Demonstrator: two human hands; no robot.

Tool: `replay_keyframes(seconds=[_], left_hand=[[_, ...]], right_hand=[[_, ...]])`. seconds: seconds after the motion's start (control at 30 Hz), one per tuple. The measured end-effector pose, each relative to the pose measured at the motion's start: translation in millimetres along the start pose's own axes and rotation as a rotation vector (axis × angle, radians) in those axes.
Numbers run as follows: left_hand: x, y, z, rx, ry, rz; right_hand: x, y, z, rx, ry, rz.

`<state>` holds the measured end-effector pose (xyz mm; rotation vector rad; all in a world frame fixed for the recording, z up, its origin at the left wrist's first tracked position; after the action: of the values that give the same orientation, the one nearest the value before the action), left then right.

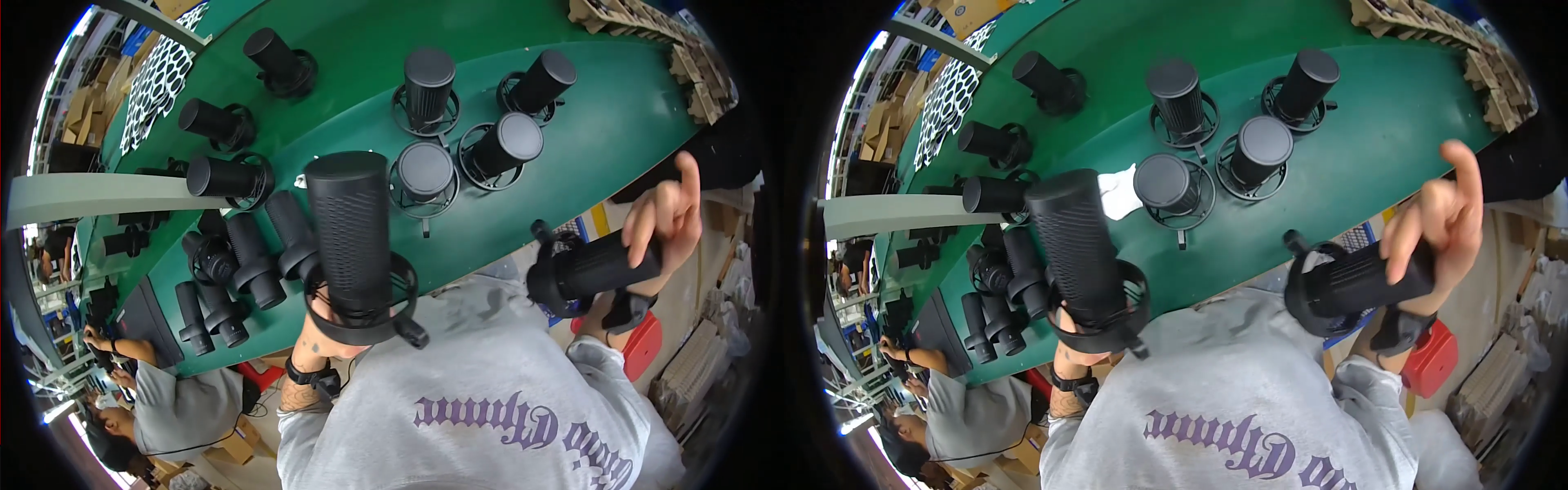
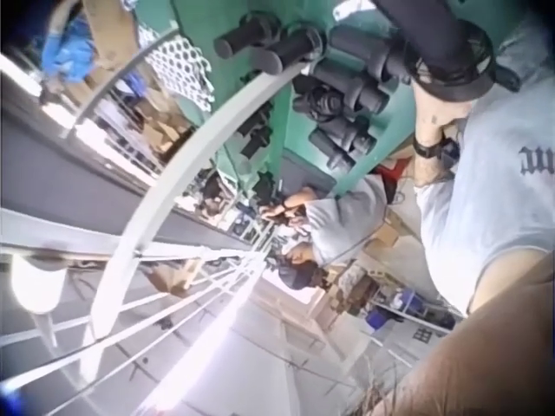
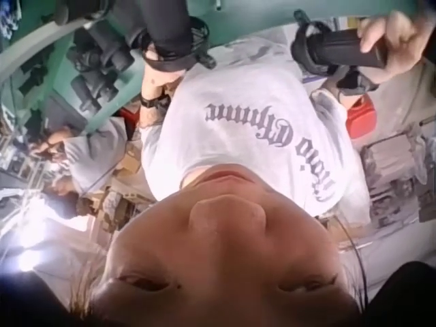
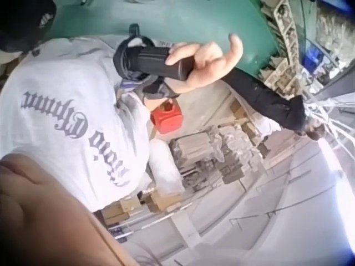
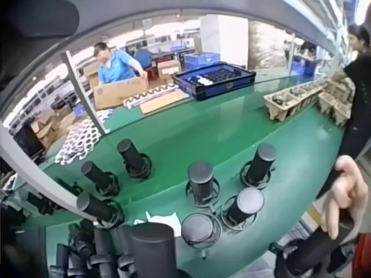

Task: The person picks up a microphone and a shock mount, fits the microphone into the mount, and rotates it before placing the assembly into a cardboard tray. This process is repeated multiple times with other microphones and mounts.

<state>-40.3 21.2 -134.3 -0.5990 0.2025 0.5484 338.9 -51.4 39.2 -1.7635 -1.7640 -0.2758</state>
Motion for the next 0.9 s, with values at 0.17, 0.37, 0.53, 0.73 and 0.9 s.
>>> replay_keyframes(seconds=[0.17,0.37,0.53,0.73,0.9], left_hand=[[-23.3,7.5,42.7,0.226,-0.306,0.143],[-55.3,21.2,51.6,0.184,-0.442,0.404],[-44.5,-16.8,92.1,0.170,-0.471,0.346],[-54.2,-26.0,123.4,0.637,-0.487,0.500],[-63.7,-19.4,130.2,0.591,-0.613,0.503]], right_hand=[[-2.6,-85.0,56.5,-0.133,-0.151,-0.121],[8.7,-204.1,81.9,-0.020,-0.033,-0.863],[14.2,-251.2,121.9,-0.273,0.001,-1.024],[20.0,-256.2,145.1,-0.281,-0.023,-1.019],[24.9,-247.9,136.3,-0.205,0.055,-0.961]])
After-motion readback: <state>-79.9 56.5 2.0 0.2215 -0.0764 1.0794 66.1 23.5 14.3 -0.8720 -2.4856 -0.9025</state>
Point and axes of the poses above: each hand's wrist, its own x-axis towards the middle knuckle, its own y-axis out of the back of the hand, z = x × y, the point moved 10 cm from there along x, towards the middle knuckle, and after that the axes turned 15 degrees about -z, right-handed, at the moved point
